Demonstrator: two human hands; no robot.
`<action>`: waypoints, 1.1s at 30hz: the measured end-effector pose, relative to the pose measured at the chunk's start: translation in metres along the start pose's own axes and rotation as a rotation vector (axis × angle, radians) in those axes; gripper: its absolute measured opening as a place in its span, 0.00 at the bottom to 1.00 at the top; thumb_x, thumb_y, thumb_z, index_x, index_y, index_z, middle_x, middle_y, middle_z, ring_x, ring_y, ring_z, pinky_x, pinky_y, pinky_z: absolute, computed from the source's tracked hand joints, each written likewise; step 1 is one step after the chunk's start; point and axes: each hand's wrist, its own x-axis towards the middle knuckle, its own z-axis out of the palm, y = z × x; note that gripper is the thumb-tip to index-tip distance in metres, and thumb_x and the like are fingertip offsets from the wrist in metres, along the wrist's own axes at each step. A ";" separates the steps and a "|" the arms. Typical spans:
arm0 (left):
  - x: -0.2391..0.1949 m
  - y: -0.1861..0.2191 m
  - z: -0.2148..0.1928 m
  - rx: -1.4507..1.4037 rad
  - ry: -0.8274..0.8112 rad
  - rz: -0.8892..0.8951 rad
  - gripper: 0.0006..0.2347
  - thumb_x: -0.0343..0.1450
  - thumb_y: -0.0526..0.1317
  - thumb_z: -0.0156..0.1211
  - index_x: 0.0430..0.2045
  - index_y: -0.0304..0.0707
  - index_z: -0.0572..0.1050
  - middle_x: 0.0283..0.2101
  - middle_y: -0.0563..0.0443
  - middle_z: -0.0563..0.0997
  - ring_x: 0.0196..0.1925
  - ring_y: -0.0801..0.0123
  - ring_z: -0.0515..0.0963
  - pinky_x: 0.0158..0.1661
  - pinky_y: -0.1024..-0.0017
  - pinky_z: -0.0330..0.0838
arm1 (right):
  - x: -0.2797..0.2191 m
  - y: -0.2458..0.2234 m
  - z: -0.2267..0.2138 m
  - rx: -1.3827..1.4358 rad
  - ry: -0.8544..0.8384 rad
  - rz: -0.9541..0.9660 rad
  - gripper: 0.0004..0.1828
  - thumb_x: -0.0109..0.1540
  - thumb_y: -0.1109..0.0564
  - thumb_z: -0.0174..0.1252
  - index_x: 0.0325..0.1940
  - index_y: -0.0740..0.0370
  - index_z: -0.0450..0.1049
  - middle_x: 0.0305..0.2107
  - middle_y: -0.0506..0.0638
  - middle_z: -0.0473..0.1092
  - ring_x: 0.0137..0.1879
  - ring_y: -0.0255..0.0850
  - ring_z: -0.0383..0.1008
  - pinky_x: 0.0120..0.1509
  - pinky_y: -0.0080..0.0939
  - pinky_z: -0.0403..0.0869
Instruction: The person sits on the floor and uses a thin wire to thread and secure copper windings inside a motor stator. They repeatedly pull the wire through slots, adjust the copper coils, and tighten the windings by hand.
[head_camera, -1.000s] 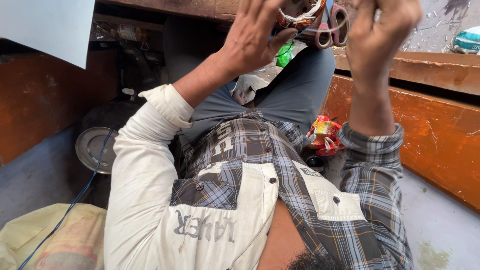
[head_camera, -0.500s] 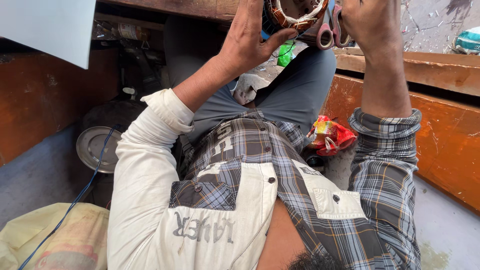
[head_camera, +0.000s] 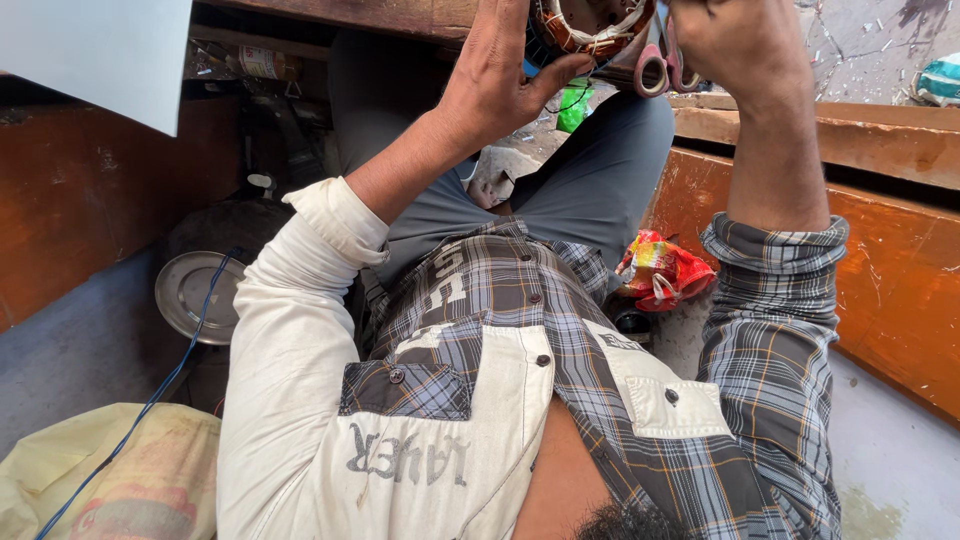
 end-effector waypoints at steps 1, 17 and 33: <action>0.000 0.000 0.000 0.006 0.001 0.001 0.39 0.78 0.51 0.73 0.73 0.38 0.46 0.63 0.36 0.65 0.66 0.51 0.73 0.64 0.58 0.76 | 0.002 -0.011 -0.006 0.027 -0.018 0.029 0.06 0.72 0.66 0.58 0.42 0.70 0.79 0.24 0.55 0.73 0.28 0.45 0.76 0.29 0.42 0.70; 0.029 0.042 -0.040 0.358 -0.116 0.340 0.23 0.72 0.30 0.65 0.64 0.44 0.71 0.62 0.46 0.68 0.66 0.55 0.69 0.66 0.47 0.60 | -0.031 -0.087 0.032 0.399 0.232 0.203 0.10 0.71 0.60 0.70 0.43 0.70 0.77 0.32 0.53 0.73 0.36 0.37 0.74 0.40 0.38 0.71; 0.037 0.051 -0.056 0.391 -0.242 0.319 0.21 0.73 0.29 0.64 0.62 0.39 0.72 0.54 0.48 0.72 0.63 0.57 0.69 0.66 0.48 0.60 | -0.168 -0.076 0.037 0.481 0.174 0.505 0.08 0.65 0.60 0.65 0.38 0.69 0.78 0.31 0.56 0.75 0.35 0.45 0.75 0.41 0.41 0.71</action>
